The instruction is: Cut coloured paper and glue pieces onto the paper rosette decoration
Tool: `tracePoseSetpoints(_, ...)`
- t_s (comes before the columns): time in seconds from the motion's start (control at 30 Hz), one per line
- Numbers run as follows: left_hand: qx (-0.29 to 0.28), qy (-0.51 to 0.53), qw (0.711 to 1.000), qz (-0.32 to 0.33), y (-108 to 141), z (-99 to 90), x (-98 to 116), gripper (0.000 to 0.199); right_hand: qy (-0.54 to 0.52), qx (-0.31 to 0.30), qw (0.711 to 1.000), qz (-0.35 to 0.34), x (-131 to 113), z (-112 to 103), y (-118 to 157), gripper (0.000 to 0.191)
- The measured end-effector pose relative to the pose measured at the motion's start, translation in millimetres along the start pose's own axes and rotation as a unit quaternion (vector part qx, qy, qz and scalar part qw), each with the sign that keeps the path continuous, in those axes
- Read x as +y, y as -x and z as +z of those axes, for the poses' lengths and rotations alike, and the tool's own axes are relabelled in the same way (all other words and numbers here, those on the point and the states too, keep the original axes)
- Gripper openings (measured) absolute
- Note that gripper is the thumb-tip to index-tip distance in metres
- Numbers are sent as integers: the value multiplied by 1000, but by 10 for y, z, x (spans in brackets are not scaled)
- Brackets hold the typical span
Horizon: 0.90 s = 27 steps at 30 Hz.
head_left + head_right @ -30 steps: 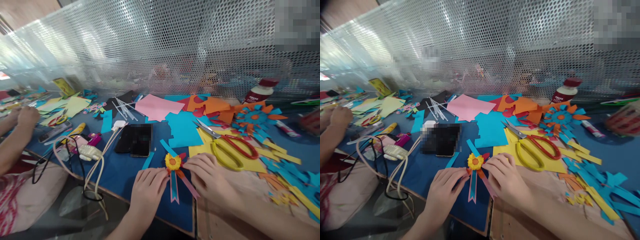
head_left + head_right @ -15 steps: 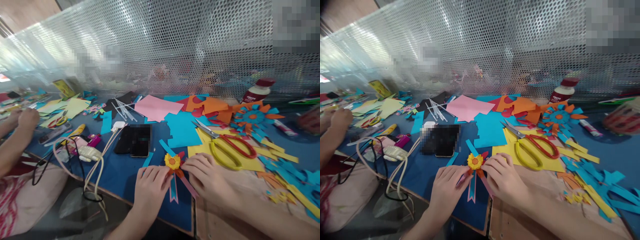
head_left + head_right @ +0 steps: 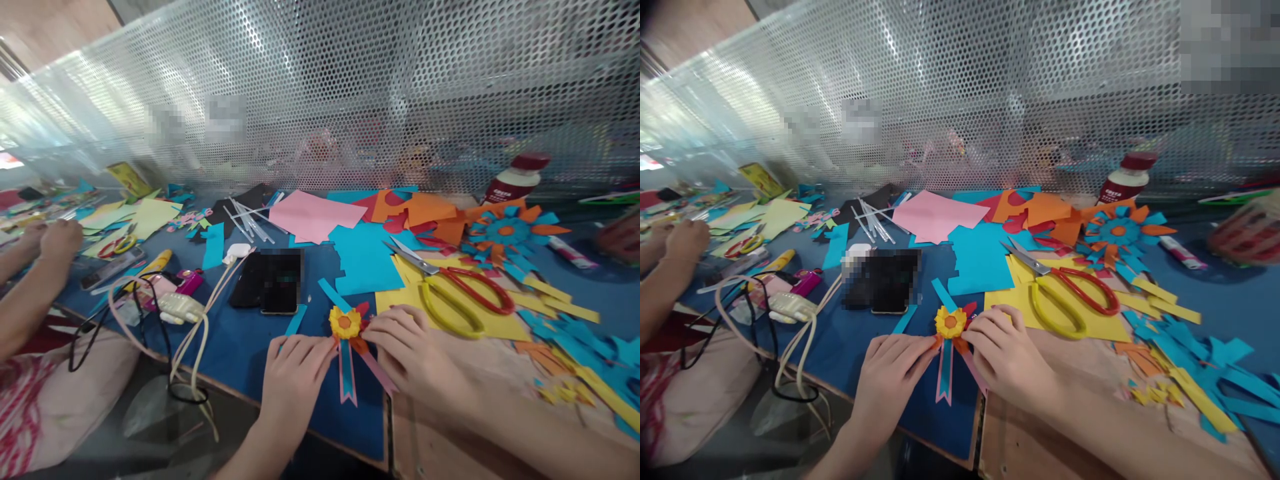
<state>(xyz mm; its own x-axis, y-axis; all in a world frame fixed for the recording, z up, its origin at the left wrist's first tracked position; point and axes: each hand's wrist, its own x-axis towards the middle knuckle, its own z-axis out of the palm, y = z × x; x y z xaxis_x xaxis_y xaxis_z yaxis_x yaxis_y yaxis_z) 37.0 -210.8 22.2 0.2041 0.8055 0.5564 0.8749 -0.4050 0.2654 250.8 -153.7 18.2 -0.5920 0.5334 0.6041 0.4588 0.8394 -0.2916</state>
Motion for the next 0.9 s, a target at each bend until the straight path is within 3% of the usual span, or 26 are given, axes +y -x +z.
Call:
tracePoseSetpoints(0.5,-59,0,998,9,52,-32,-44,20,11,0,1000,2,2,12,-1,18)
tracePoseSetpoints(0.9,-58,-20,998,9,-7,21,-43,17,17,-6,1000,0,-5,10,-15,19)
